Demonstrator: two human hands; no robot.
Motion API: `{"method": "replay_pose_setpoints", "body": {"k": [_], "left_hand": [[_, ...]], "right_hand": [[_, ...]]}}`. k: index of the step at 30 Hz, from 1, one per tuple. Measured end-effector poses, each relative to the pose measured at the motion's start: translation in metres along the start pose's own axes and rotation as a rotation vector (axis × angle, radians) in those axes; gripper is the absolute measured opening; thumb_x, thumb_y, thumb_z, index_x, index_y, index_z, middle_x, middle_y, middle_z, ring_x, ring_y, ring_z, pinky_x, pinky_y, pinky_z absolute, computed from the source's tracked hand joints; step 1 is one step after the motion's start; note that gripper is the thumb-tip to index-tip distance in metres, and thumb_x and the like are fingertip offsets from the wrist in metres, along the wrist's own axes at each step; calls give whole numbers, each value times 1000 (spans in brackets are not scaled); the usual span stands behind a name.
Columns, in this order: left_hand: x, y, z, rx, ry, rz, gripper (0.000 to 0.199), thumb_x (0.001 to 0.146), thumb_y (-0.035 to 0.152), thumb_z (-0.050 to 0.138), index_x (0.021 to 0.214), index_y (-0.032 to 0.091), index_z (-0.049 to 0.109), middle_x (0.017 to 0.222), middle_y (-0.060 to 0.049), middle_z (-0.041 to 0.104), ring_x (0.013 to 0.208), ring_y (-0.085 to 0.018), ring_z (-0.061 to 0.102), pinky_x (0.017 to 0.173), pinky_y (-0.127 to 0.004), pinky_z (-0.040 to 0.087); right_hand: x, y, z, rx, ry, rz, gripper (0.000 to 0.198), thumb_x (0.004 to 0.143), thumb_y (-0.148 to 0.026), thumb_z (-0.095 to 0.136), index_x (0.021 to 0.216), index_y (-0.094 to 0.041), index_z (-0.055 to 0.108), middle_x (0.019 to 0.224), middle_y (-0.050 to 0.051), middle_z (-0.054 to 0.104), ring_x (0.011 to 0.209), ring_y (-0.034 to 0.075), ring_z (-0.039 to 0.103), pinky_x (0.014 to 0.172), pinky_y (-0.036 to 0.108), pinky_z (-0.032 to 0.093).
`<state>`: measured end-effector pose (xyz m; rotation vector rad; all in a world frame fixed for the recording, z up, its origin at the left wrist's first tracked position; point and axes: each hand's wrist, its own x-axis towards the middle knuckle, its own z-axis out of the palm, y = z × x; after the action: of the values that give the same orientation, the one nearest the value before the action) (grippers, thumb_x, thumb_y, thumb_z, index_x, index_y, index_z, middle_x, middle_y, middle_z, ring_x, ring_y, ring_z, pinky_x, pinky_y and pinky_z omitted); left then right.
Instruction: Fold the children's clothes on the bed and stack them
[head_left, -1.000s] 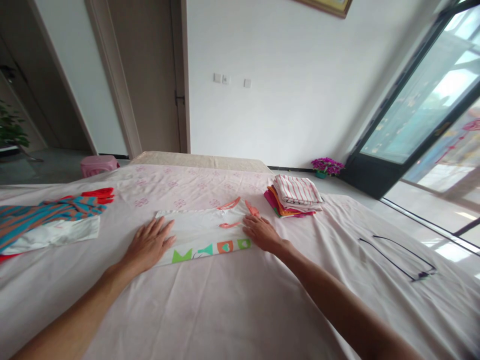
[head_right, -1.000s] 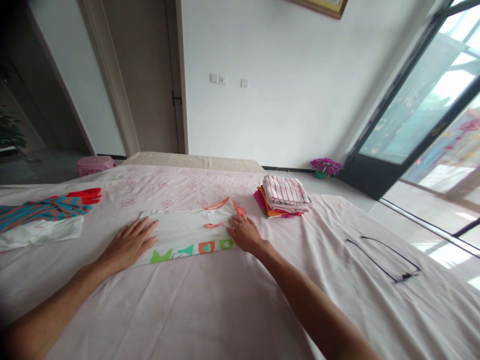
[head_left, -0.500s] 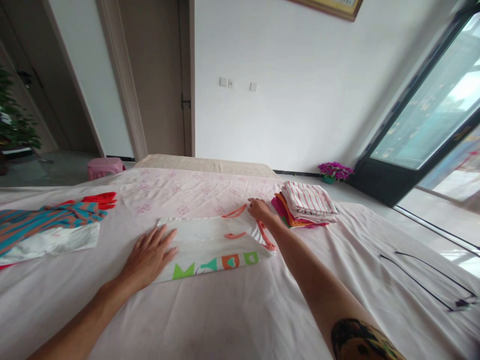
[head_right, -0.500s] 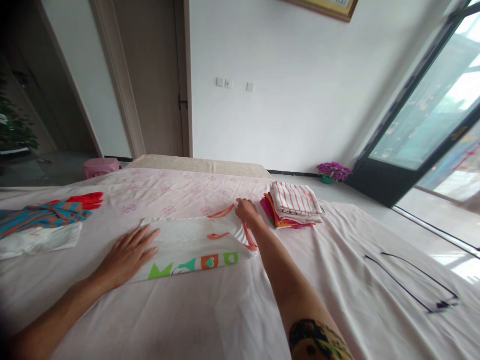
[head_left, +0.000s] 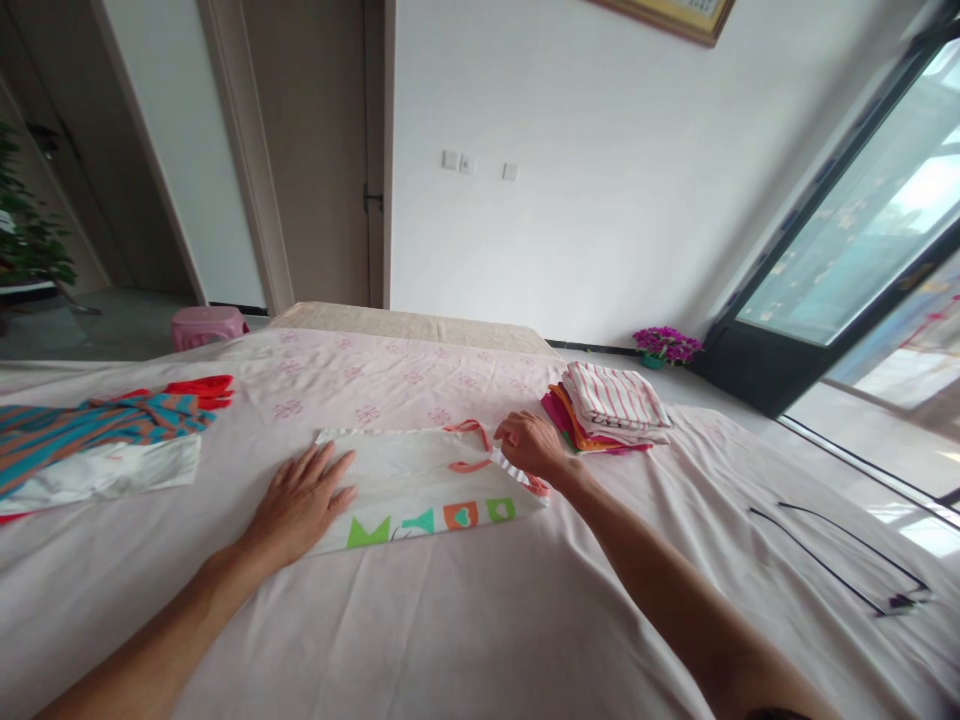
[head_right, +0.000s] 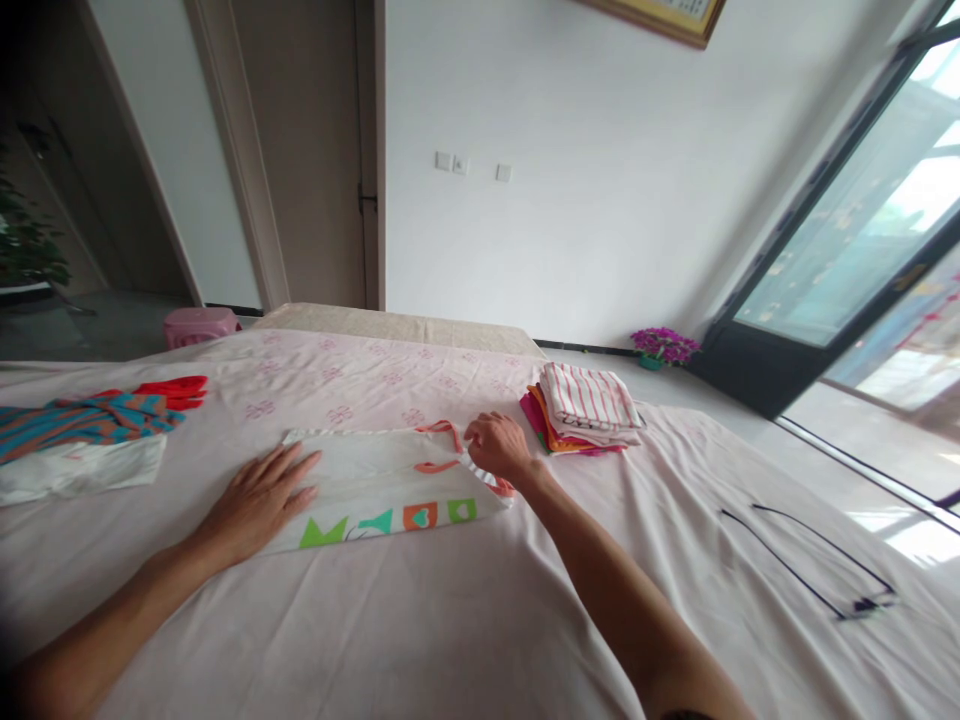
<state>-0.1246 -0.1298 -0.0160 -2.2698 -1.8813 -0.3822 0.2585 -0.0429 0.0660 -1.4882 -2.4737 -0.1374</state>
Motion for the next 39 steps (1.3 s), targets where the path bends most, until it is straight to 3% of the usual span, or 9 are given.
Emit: {"method": "replay_pose_setpoints", "body": {"k": [3,8,11,14,20,24,30,33,39], "left_hand": [[0,0,0,4,-10,-5,56,95,48,39,143,23,48,153,-13,41,142,-31,34,112,-50,29],[-2,1,-4,-27,0,9,54,94,46,41,141,22,50,152,-13,42,141,-31,36,111,-50,31],[5,-4,-10,-116,34,21,46,95,42,38,132,22,59,143,-10,54,134,-25,47,109,-42,36],[22,-16,-17,-205,46,-14,42,96,38,33,117,21,66,124,-8,67,117,-21,59,103,-35,42],[73,-44,-12,-179,41,-88,43,84,25,44,121,17,64,125,-9,66,116,-21,60,103,-31,42],[95,-54,-7,-186,-70,-92,46,80,25,48,122,15,64,123,-11,68,113,-22,62,99,-31,44],[97,-56,-16,-216,-164,-51,24,80,28,49,94,20,68,98,-5,74,94,-19,66,82,-27,47],[86,-55,-27,-214,-40,-6,20,81,30,49,89,20,64,95,-6,72,94,-21,64,87,-31,45],[41,-52,-51,-231,187,167,11,81,23,49,86,21,59,89,-4,68,92,-22,61,87,-34,44]], "right_hand": [[-2,-3,2,10,80,28,29,86,-19,52,109,-23,69,104,6,69,98,19,59,83,27,42],[5,-3,9,-18,-106,-11,23,89,-21,51,100,-24,71,100,5,70,95,18,62,81,26,42],[12,1,11,-26,-41,97,27,91,-19,46,101,-23,71,103,5,71,99,18,62,81,26,42],[24,7,11,-7,-7,103,28,91,-23,49,111,-23,69,110,6,69,106,20,59,88,28,42],[48,21,13,74,-226,42,52,78,-30,64,129,-24,60,111,4,70,111,24,56,90,31,42],[53,25,14,68,-325,29,42,76,-26,64,118,-24,67,101,3,72,103,22,60,83,27,43],[42,16,8,19,-193,44,17,77,-20,61,91,-20,70,97,5,70,96,19,62,75,24,41],[27,11,0,56,-92,51,20,78,-15,56,94,-21,67,95,3,69,87,16,61,70,23,39],[-21,6,-3,25,114,-129,35,73,-1,49,97,-20,66,93,4,65,90,18,57,80,27,38]]}}
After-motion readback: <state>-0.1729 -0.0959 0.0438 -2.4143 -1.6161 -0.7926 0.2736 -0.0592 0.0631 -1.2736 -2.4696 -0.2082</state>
